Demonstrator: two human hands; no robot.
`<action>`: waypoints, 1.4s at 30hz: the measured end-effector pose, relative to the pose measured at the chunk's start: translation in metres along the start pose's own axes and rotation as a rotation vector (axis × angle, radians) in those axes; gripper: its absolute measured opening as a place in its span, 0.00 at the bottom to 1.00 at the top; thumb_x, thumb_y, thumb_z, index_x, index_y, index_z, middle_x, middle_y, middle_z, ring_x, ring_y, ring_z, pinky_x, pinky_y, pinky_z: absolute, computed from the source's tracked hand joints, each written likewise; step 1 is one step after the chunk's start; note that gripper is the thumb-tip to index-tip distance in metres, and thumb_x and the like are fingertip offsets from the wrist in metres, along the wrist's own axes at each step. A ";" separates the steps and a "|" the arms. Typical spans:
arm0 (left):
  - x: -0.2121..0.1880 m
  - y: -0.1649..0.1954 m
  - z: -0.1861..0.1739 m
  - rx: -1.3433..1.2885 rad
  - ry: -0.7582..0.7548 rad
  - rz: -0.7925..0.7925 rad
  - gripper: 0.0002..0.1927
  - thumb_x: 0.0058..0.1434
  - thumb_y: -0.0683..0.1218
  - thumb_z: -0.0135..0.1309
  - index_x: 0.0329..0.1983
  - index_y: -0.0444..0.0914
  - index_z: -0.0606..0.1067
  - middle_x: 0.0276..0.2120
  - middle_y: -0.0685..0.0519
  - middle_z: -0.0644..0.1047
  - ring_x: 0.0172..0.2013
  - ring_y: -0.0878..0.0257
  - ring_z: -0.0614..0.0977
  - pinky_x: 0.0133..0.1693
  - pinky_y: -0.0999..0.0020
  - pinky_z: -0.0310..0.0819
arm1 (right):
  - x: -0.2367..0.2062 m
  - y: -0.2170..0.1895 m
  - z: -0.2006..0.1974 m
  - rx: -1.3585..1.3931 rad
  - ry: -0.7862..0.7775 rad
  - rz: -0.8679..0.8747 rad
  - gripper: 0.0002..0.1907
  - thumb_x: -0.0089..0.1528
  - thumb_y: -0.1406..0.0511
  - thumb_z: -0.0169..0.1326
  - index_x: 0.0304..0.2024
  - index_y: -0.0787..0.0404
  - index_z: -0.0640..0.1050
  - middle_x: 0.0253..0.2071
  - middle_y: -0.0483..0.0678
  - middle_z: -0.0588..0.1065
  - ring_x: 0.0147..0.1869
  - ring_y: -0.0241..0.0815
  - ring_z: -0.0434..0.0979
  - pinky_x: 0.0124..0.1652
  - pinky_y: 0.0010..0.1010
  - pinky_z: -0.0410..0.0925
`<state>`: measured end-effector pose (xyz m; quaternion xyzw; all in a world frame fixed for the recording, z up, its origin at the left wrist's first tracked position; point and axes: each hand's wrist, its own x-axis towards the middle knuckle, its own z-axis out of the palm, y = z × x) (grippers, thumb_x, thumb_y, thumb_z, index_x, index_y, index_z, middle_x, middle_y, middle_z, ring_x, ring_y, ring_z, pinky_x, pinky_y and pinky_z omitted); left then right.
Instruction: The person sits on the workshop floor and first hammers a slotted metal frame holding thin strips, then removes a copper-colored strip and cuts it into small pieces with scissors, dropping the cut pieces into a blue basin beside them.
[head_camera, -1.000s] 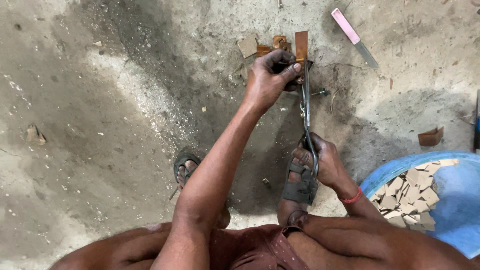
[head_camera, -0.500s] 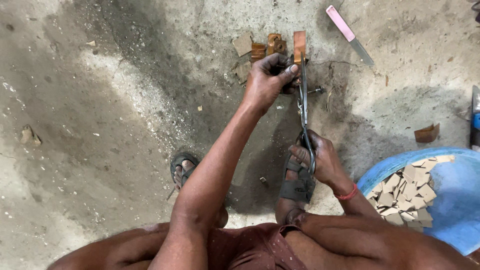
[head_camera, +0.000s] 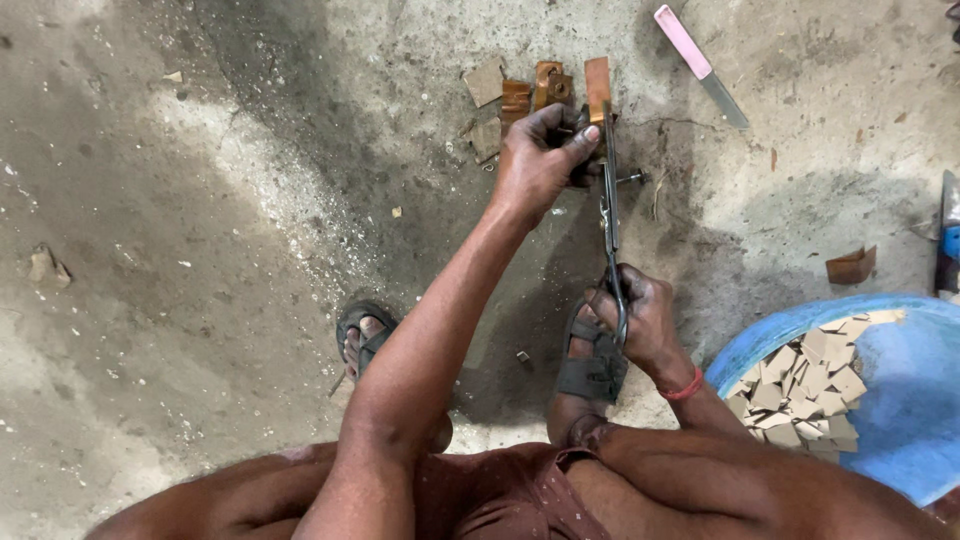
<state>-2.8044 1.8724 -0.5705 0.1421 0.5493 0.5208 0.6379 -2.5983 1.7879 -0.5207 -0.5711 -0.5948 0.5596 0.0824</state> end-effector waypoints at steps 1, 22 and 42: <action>0.001 -0.002 -0.001 0.005 -0.006 -0.003 0.05 0.63 0.41 0.60 0.38 0.34 0.77 0.28 0.54 0.81 0.25 0.67 0.82 0.25 0.69 0.81 | -0.001 -0.001 0.000 0.014 -0.001 -0.001 0.11 0.58 0.63 0.59 0.30 0.66 0.78 0.22 0.48 0.80 0.25 0.35 0.80 0.25 0.29 0.69; -0.010 -0.016 -0.008 0.180 -0.198 -0.019 0.04 0.64 0.38 0.58 0.36 0.34 0.73 0.28 0.51 0.80 0.24 0.66 0.80 0.23 0.69 0.79 | 0.003 0.027 -0.005 -0.023 -0.052 0.033 0.14 0.58 0.60 0.61 0.31 0.66 0.76 0.22 0.47 0.74 0.25 0.34 0.71 0.25 0.30 0.65; -0.004 -0.025 -0.009 0.127 -0.200 -0.073 0.04 0.63 0.39 0.58 0.39 0.34 0.75 0.28 0.51 0.80 0.24 0.65 0.83 0.24 0.69 0.84 | 0.003 0.023 -0.008 -0.115 -0.106 -0.039 0.17 0.59 0.58 0.62 0.33 0.67 0.76 0.24 0.50 0.76 0.27 0.39 0.74 0.27 0.32 0.68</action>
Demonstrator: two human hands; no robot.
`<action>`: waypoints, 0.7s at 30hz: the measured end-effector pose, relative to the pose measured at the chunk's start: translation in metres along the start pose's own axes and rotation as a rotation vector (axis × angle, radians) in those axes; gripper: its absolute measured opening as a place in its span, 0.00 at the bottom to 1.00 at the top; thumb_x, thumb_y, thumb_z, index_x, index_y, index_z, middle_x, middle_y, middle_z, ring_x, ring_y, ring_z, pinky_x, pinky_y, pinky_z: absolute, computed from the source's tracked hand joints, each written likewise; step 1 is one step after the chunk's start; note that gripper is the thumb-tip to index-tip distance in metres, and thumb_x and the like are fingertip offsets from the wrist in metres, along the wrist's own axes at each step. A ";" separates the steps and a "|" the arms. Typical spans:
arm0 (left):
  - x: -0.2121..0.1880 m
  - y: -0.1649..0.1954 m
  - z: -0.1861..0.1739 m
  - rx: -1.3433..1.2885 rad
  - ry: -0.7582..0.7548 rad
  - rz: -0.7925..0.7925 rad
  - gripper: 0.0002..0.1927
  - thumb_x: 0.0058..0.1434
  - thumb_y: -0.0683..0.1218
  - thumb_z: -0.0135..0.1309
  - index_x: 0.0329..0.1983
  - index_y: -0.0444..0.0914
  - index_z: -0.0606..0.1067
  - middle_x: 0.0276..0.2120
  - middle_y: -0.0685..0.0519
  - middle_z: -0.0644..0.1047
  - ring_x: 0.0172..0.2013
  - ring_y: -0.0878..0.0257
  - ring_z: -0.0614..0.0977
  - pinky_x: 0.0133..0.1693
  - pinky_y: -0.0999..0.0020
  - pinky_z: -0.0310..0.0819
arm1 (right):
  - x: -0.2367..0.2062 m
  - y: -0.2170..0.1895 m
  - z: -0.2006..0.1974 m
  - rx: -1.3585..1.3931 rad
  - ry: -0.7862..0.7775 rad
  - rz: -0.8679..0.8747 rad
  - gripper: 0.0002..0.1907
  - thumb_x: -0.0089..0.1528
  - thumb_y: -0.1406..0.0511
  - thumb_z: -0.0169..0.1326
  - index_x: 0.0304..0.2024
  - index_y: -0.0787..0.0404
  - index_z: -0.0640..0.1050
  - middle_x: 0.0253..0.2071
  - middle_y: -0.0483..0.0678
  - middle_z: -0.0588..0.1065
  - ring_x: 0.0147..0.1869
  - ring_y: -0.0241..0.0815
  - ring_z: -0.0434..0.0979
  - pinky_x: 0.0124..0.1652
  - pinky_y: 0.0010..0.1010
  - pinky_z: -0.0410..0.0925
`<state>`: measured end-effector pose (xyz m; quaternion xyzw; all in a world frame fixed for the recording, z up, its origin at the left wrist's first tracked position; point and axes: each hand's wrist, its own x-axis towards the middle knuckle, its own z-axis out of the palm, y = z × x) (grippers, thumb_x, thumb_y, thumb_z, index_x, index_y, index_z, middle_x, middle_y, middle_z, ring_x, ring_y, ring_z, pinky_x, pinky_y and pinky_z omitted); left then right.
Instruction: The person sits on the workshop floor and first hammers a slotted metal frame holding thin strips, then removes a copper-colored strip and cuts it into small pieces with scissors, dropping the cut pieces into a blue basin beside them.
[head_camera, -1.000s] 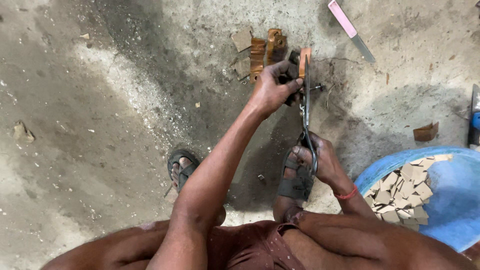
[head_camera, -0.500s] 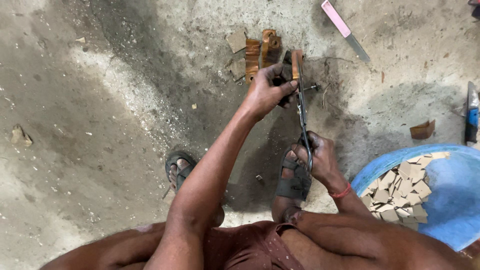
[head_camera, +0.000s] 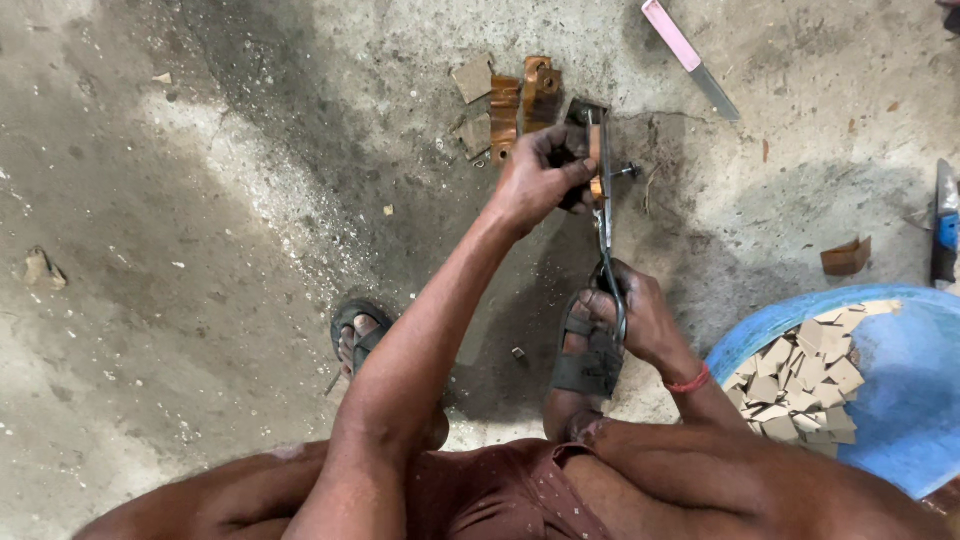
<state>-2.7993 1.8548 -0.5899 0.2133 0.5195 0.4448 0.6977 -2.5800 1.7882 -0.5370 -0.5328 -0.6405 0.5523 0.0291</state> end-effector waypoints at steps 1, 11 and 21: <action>-0.002 -0.002 0.002 -0.030 -0.001 0.001 0.04 0.64 0.39 0.58 0.38 0.33 0.75 0.28 0.51 0.79 0.24 0.64 0.83 0.24 0.68 0.83 | 0.001 -0.001 -0.001 0.079 -0.017 0.075 0.17 0.58 0.57 0.60 0.33 0.66 0.75 0.24 0.48 0.77 0.26 0.37 0.76 0.26 0.32 0.69; -0.001 -0.010 0.002 -0.051 0.026 -0.023 0.06 0.62 0.39 0.60 0.37 0.32 0.74 0.28 0.50 0.79 0.24 0.63 0.83 0.24 0.67 0.83 | -0.001 -0.009 0.002 0.064 0.079 0.094 0.14 0.59 0.60 0.60 0.28 0.66 0.76 0.19 0.47 0.71 0.22 0.33 0.68 0.23 0.30 0.62; 0.008 -0.009 -0.001 -0.029 0.077 0.025 0.06 0.66 0.42 0.56 0.40 0.33 0.74 0.27 0.52 0.79 0.23 0.67 0.80 0.23 0.70 0.81 | -0.004 -0.013 0.005 0.060 0.039 0.094 0.15 0.60 0.58 0.60 0.32 0.66 0.76 0.20 0.49 0.75 0.24 0.34 0.73 0.25 0.30 0.65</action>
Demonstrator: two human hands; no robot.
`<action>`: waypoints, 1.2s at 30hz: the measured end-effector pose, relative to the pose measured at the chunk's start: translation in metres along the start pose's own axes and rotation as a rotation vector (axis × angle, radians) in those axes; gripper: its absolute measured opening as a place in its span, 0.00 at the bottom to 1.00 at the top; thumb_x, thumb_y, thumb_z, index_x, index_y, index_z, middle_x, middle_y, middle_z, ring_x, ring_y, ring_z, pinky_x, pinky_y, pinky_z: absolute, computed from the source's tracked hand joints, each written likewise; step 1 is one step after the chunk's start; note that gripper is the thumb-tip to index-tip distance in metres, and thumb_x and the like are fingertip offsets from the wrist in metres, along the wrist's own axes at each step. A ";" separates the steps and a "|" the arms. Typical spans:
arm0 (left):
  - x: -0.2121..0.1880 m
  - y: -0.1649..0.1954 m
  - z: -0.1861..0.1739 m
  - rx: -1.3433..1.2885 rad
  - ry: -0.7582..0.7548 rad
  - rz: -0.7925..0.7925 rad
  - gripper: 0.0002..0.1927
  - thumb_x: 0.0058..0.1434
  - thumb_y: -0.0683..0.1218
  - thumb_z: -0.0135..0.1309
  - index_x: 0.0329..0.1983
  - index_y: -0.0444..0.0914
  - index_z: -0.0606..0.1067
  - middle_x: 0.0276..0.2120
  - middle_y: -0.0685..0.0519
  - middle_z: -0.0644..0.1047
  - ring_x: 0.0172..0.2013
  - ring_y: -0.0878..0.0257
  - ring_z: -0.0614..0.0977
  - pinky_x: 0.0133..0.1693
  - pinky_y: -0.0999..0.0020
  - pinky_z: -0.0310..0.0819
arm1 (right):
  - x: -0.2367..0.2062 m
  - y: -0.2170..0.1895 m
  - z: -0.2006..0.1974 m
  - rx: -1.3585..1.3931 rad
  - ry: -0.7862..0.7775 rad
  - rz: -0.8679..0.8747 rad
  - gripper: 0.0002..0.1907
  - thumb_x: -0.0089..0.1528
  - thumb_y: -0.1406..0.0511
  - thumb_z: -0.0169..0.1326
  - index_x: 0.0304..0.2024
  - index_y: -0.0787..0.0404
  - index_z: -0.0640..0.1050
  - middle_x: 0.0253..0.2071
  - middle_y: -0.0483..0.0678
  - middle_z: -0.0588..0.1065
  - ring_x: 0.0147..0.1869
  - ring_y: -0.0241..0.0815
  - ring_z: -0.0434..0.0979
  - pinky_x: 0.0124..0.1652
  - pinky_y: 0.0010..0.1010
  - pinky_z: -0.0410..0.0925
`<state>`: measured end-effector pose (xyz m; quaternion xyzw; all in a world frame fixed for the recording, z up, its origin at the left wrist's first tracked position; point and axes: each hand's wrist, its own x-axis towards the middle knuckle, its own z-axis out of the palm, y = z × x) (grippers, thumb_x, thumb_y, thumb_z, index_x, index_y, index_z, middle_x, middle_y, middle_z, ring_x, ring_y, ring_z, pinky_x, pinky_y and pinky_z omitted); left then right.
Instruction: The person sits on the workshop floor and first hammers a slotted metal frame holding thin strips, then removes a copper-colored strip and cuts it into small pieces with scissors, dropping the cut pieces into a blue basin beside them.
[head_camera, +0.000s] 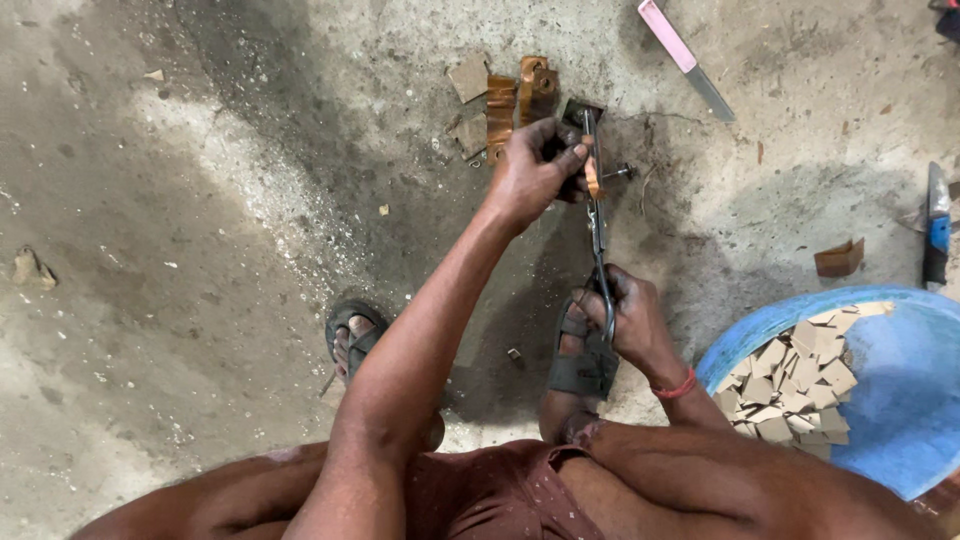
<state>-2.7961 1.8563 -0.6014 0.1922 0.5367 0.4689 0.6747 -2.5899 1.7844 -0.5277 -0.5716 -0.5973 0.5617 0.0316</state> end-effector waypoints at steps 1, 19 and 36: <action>0.000 -0.002 0.000 0.029 -0.011 0.010 0.06 0.65 0.42 0.57 0.41 0.34 0.74 0.27 0.52 0.79 0.23 0.67 0.80 0.23 0.69 0.80 | 0.002 -0.001 0.000 -0.023 -0.022 -0.029 0.16 0.60 0.58 0.60 0.34 0.66 0.76 0.22 0.49 0.75 0.25 0.34 0.75 0.26 0.29 0.66; 0.037 0.029 0.043 0.407 -0.103 0.044 0.08 0.60 0.44 0.58 0.32 0.32 0.78 0.23 0.52 0.81 0.23 0.68 0.83 0.27 0.69 0.79 | 0.030 -0.017 -0.038 0.212 0.117 0.026 0.12 0.57 0.62 0.59 0.33 0.65 0.76 0.24 0.44 0.72 0.25 0.34 0.74 0.26 0.29 0.69; 0.112 0.039 0.034 0.449 0.065 -0.006 0.09 0.61 0.41 0.59 0.39 0.29 0.79 0.26 0.46 0.84 0.22 0.63 0.87 0.23 0.68 0.86 | 0.089 -0.019 -0.091 0.172 0.315 -0.058 0.12 0.64 0.62 0.61 0.36 0.65 0.75 0.25 0.44 0.72 0.27 0.32 0.73 0.29 0.27 0.69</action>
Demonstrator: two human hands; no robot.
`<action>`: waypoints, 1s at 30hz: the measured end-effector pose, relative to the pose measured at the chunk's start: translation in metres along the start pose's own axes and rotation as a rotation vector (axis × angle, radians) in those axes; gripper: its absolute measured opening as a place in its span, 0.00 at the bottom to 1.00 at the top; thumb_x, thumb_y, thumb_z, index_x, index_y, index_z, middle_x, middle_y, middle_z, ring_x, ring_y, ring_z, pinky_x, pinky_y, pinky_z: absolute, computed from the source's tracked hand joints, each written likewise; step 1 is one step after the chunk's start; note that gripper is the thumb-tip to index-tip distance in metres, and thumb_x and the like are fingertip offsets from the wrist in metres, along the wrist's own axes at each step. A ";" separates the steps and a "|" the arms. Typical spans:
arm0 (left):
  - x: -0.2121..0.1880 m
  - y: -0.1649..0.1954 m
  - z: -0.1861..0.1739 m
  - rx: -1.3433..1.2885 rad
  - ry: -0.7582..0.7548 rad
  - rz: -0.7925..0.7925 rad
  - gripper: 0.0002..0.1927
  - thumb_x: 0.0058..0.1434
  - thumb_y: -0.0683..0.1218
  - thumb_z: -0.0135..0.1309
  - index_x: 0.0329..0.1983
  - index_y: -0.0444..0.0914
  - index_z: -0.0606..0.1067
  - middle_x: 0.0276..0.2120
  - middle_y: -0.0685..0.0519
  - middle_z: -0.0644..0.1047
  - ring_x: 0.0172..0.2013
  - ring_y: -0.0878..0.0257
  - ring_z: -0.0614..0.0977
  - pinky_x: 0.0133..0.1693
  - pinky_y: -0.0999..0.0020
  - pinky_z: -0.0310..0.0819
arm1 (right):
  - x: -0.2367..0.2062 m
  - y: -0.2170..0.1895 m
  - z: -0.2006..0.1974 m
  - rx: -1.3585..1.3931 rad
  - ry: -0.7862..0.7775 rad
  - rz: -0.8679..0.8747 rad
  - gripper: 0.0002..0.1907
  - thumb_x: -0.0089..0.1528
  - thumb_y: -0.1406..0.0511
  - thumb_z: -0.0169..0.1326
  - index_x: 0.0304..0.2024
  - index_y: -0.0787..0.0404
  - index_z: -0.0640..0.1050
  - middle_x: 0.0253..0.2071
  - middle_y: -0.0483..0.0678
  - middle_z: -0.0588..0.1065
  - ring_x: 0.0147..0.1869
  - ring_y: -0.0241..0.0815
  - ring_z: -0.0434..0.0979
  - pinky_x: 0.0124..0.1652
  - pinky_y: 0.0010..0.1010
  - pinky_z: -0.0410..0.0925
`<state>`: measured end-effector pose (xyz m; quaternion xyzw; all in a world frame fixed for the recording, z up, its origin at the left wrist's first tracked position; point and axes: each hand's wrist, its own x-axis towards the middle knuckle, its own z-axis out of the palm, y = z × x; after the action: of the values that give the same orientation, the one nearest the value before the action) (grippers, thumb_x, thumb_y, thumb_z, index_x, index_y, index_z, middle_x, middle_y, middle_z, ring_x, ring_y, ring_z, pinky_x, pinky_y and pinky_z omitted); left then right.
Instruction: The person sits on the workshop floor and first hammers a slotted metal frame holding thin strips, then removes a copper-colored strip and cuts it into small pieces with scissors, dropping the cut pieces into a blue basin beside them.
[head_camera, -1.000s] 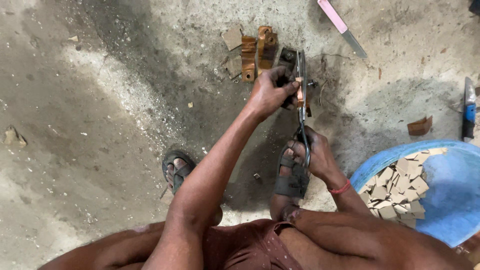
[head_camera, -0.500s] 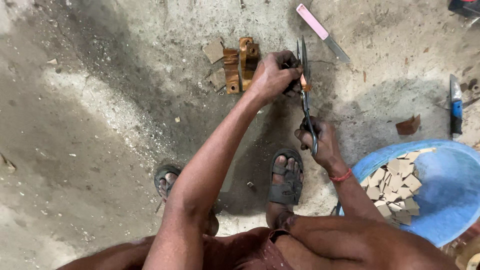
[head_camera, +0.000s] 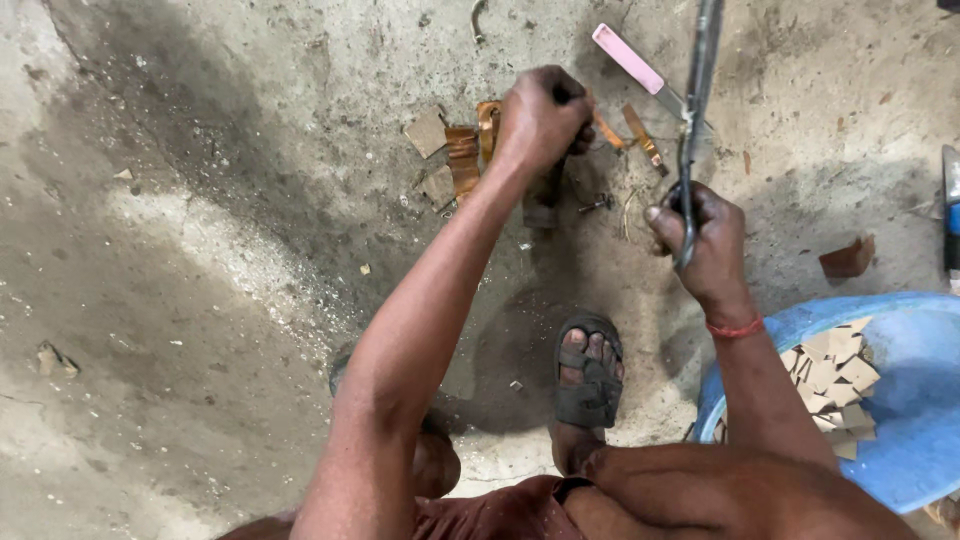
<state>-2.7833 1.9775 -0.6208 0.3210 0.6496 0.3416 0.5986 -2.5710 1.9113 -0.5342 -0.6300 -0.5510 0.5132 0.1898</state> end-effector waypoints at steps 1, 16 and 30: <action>0.000 -0.001 0.006 -0.022 -0.032 -0.007 0.09 0.61 0.40 0.58 0.41 0.29 0.79 0.28 0.45 0.85 0.24 0.61 0.88 0.25 0.68 0.86 | -0.002 0.005 -0.006 0.009 0.037 -0.010 0.12 0.64 0.63 0.61 0.37 0.66 0.76 0.26 0.44 0.72 0.28 0.32 0.73 0.29 0.27 0.69; -0.087 -0.051 -0.159 0.225 0.545 0.024 0.12 0.61 0.46 0.59 0.46 0.38 0.80 0.35 0.48 0.86 0.31 0.61 0.88 0.35 0.66 0.82 | -0.072 0.049 0.003 0.238 0.011 0.024 0.10 0.66 0.64 0.61 0.40 0.65 0.76 0.28 0.46 0.73 0.29 0.33 0.73 0.30 0.25 0.67; -0.098 -0.085 -0.073 0.685 0.449 -0.042 0.24 0.52 0.42 0.66 0.48 0.34 0.68 0.40 0.41 0.79 0.40 0.46 0.83 0.43 0.48 0.79 | -0.091 0.038 0.039 0.435 -0.230 -0.066 0.22 0.65 0.50 0.57 0.41 0.63 0.74 0.31 0.45 0.74 0.31 0.32 0.73 0.31 0.22 0.62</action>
<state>-2.8493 1.8444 -0.6332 0.4059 0.8466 0.1549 0.3074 -2.5734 1.8054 -0.5410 -0.4932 -0.4658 0.6818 0.2737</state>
